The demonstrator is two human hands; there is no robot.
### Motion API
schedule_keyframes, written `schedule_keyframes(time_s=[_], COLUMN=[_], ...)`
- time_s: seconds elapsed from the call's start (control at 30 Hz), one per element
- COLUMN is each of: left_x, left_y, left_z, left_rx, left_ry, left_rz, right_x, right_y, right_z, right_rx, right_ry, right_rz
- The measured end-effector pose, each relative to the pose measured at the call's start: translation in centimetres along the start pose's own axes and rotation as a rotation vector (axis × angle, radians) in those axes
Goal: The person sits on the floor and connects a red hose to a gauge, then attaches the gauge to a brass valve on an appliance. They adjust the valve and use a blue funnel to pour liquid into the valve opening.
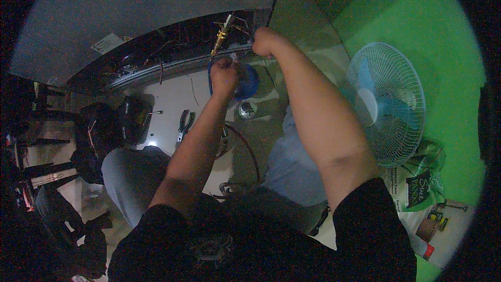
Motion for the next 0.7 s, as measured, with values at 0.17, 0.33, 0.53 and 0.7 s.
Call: schedule_keyframes(time_s=[0.17, 0.33, 0.53, 0.7], left_x=[0.8, 1.9, 1.2, -1.3], left_y=[0.3, 0.7, 0.6, -0.6], left_z=[0.3, 0.6, 0.4, -0.2], left_rx=[-0.011, -0.04, -0.044, -0.08], left_ry=[0.044, 0.143, 0.162, 0.233], left_rz=[-0.001, 0.041, 0.043, 0.195], right_x=[-0.7, -0.9, -0.5, 0.5], right_y=[0.8, 1.3, 0.6, -1.4], right_z=[0.9, 1.2, 0.8, -0.6], right_rx=[-0.009, -0.073, -0.029, -0.01], right_ry=[0.034, 0.004, 0.013, -0.028], right_rz=[0.013, -0.002, 0.042, 0.041])
Point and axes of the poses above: each hand's wrist, its own z-axis away from the middle knuckle, its own y-axis out of the back of the hand, x = y × z, the point moved 1 cm from there along -z, towards the middle knuckle, and after that the axes turned 13 degrees about x, right-handed, at the moved point
